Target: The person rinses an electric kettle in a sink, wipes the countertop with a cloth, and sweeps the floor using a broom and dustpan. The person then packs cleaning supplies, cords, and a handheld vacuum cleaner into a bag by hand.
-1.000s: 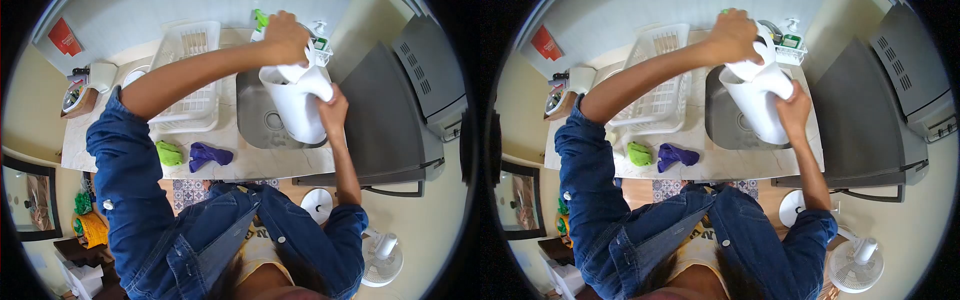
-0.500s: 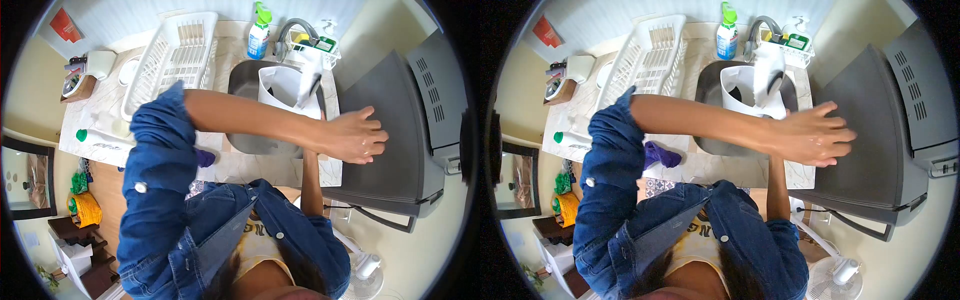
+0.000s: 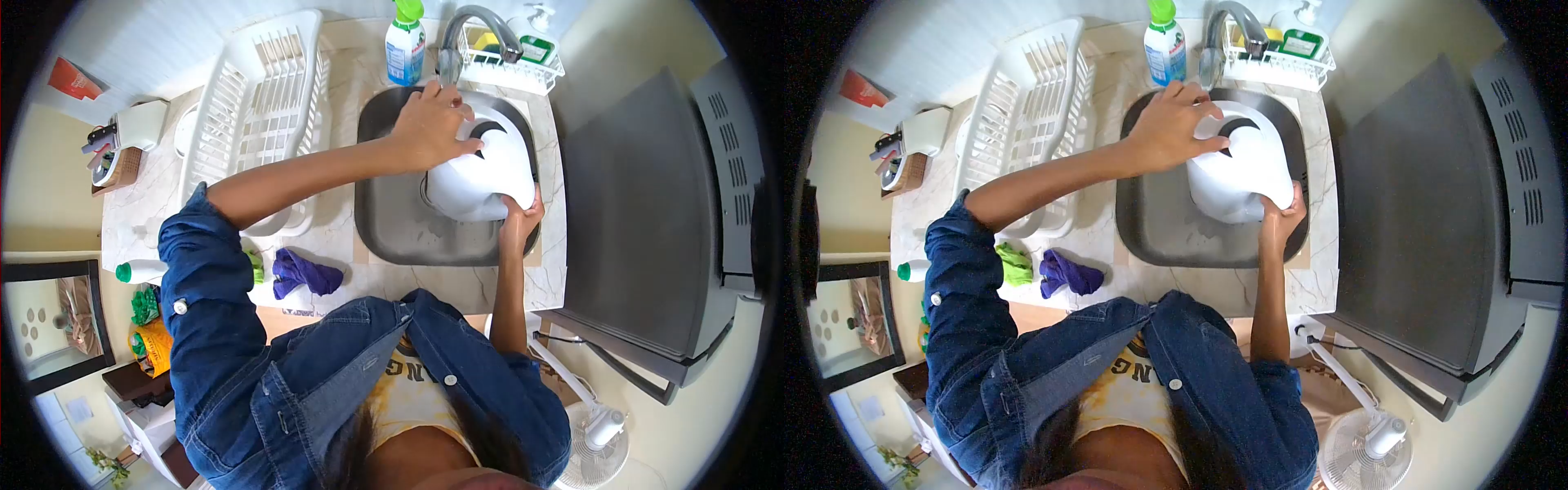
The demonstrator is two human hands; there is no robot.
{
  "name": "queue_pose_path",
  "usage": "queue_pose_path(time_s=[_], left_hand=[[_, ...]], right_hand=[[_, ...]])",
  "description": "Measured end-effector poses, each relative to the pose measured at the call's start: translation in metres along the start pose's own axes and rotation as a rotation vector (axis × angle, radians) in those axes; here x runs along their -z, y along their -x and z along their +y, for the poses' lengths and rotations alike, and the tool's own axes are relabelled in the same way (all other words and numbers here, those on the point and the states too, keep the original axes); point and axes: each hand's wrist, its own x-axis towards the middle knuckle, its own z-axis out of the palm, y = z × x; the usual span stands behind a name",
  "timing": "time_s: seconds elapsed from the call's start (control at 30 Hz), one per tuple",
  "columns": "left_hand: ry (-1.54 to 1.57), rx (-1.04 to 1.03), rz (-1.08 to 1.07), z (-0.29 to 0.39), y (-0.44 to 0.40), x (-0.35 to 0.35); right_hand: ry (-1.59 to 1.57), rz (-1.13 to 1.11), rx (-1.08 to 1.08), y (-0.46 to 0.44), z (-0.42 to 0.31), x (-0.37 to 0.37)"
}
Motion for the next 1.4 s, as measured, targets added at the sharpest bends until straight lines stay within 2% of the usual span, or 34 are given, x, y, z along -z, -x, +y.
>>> queue_pose_path(time_s=[0.1,0.13,0.23,0.27,0.37,0.4,0.5,0.53,0.63,0.7,0.73,0.83,0.87,0.97,1.0,1.07,1.13,1.17,1.2,1.23,1.27,1.37,1.4], left_hand=[[0.035,0.190,-0.227,0.017,0.001,-0.014],[0.108,0.238,-0.219,0.016,-0.002,-0.021],[0.059,0.141,0.038,0.027,0.001,-0.034],[0.095,0.153,0.028,0.036,-0.002,-0.025],[0.030,-0.027,0.109,0.058,-0.020,0.004],[-0.056,-0.019,0.006,0.064,-0.023,0.007],[-0.252,-0.259,0.154,0.088,-0.016,0.008],[-0.162,-0.275,0.144,0.101,-0.014,0.009],[0.124,-0.322,0.071,0.128,-0.015,0.020],[0.356,-0.331,-0.044,0.132,-0.019,0.014],[0.465,-0.384,0.024,0.130,-0.022,0.004],[0.338,-0.535,0.214,0.126,-0.027,-0.008],[0.271,-0.519,0.169,0.125,-0.024,-0.006],[0.352,-0.573,0.155,0.118,-0.018,-0.002],[0.369,-0.606,0.325,0.115,-0.018,-0.005],[0.470,-0.596,0.289,0.074,-0.010,0.000],[0.555,-0.347,0.482,0.023,-0.015,-0.003],[0.544,-0.119,0.520,0.006,-0.019,0.004],[0.407,0.055,0.461,-0.016,-0.031,0.015],[0.190,-0.018,0.480,-0.042,-0.044,0.015],[-0.064,-0.227,0.391,-0.079,-0.055,0.006],[-0.391,-0.572,0.057,-0.114,-0.068,-0.021],[-0.432,-0.570,0.064,-0.122,-0.072,-0.036]], right_hand=[[0.134,0.040,0.080,0.013,-0.003,0.000],[0.158,0.056,0.112,0.015,-0.006,-0.001],[0.277,0.125,0.217,0.020,-0.016,0.002],[0.256,0.128,0.155,0.024,-0.023,0.001],[0.363,0.163,0.204,0.025,-0.032,-0.006],[0.407,0.184,0.192,0.027,-0.037,-0.008],[0.366,0.177,0.164,0.024,-0.020,-0.003],[0.348,0.112,0.095,0.020,-0.006,0.003],[0.249,0.228,0.093,0.029,-0.017,-0.009],[0.005,0.203,0.181,0.025,-0.005,-0.007],[-0.081,0.183,0.183,0.021,0.000,-0.007],[-0.227,0.126,0.111,0.008,0.002,-0.011],[-0.264,0.108,0.089,0.002,0.002,-0.015],[-0.338,0.043,0.024,-0.012,0.004,-0.020],[-0.352,0.025,0.004,-0.016,0.006,-0.020],[-0.371,-0.005,-0.033,-0.028,0.011,-0.016],[-0.369,-0.020,-0.104,-0.038,0.017,-0.006],[-0.365,-0.020,-0.146,-0.043,0.020,-0.001],[-0.356,-0.013,-0.147,-0.047,0.017,-0.001],[-0.346,-0.008,-0.154,-0.049,0.008,-0.001],[-0.334,-0.006,-0.163,-0.049,0.004,-0.001],[-0.345,-0.020,-0.205,-0.053,0.003,-0.004],[-0.335,-0.026,-0.183,-0.054,0.005,-0.004]])
